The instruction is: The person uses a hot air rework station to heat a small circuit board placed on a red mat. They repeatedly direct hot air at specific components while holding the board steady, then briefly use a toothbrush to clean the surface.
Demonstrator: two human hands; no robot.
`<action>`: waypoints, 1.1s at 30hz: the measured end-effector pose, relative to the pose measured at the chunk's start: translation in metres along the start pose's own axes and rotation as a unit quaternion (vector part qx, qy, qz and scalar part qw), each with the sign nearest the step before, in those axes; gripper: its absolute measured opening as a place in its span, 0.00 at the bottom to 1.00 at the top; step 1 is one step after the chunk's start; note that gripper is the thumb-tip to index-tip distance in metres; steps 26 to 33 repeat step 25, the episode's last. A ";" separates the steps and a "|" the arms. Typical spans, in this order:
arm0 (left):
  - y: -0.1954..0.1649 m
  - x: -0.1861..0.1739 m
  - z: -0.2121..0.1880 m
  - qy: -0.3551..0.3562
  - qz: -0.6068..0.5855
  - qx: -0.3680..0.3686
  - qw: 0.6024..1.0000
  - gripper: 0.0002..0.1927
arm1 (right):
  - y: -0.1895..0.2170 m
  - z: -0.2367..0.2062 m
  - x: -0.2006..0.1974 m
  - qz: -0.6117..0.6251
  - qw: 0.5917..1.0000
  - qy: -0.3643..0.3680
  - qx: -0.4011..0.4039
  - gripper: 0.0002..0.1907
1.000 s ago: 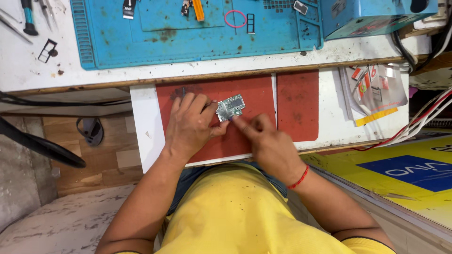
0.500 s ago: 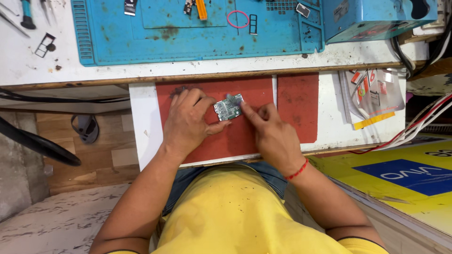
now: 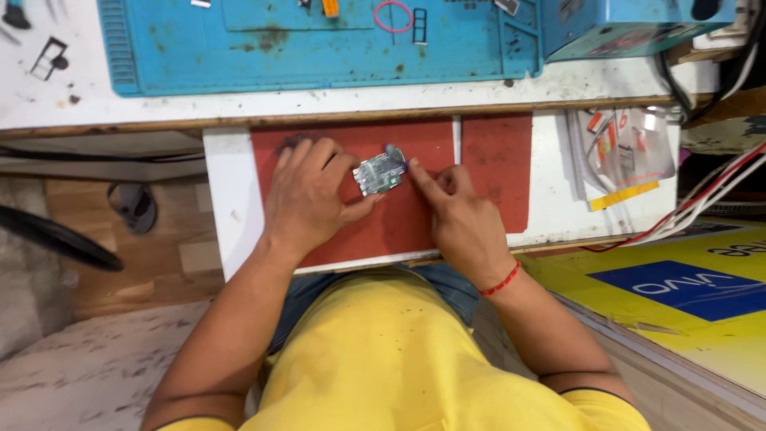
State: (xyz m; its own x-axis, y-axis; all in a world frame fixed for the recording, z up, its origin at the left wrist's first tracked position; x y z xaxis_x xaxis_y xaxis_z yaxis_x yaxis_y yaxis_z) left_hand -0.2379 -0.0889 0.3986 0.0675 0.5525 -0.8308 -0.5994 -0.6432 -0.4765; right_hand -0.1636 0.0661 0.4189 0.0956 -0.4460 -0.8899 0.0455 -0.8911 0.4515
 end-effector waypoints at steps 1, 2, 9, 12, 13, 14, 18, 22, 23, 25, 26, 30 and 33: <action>0.000 -0.002 0.001 0.002 0.020 0.003 1.000 0.25 | 0.001 -0.001 0.001 0.028 0.999 0.021 -0.026 0.32; 0.000 -0.003 0.002 0.003 0.016 -0.001 1.000 0.25 | 0.002 -0.002 0.002 0.051 0.997 0.035 -0.055 0.33; -0.008 -0.009 0.001 -0.003 0.007 0.002 1.000 0.24 | -0.012 -0.007 0.000 0.049 0.998 0.009 -0.027 0.34; -0.006 -0.005 0.002 -0.006 0.006 0.010 1.000 0.24 | -0.013 -0.008 0.001 0.037 0.999 0.018 -0.020 0.34; -0.005 -0.001 0.001 -0.004 0.004 0.004 1.000 0.24 | -0.023 -0.002 -0.001 0.019 1.000 0.006 0.007 0.32; -0.006 0.002 -0.002 -0.005 0.003 0.007 1.000 0.24 | -0.030 -0.001 -0.002 0.001 0.999 -0.002 0.033 0.31; -0.011 -0.008 0.001 0.001 -0.002 0.006 1.000 0.25 | -0.016 -0.011 0.013 0.028 0.999 0.039 -0.024 0.31; -0.039 -0.038 0.007 -0.062 -0.111 0.021 0.992 0.28 | -0.031 -0.004 0.006 0.022 1.000 -0.015 -0.003 0.29; -0.053 -0.046 0.005 -0.051 -0.207 0.052 0.976 0.27 | -0.029 -0.002 0.009 0.013 1.000 -0.013 -0.006 0.29; -0.084 -0.058 -0.007 -0.038 -0.296 0.075 0.951 0.25 | -0.025 -0.002 0.007 0.077 0.995 -0.045 -0.047 0.28; -0.084 -0.058 -0.007 -0.038 -0.296 0.075 0.951 0.25 | -0.025 -0.002 0.007 0.077 0.995 -0.045 -0.047 0.28; -0.084 -0.058 -0.007 -0.038 -0.296 0.075 0.951 0.25 | -0.025 -0.002 0.007 0.077 0.995 -0.045 -0.047 0.28; -0.084 -0.058 -0.007 -0.038 -0.296 0.075 0.951 0.25 | -0.025 -0.002 0.007 0.077 0.995 -0.045 -0.047 0.28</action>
Point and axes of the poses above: each hand's wrist, its own z-axis towards the middle knuckle, its own x-axis out of the palm, y = z × x, the point moved 7 cm from there along z, towards the middle knuckle, and after that the axes turned 6 degrees about z, right-handed, at the moved point
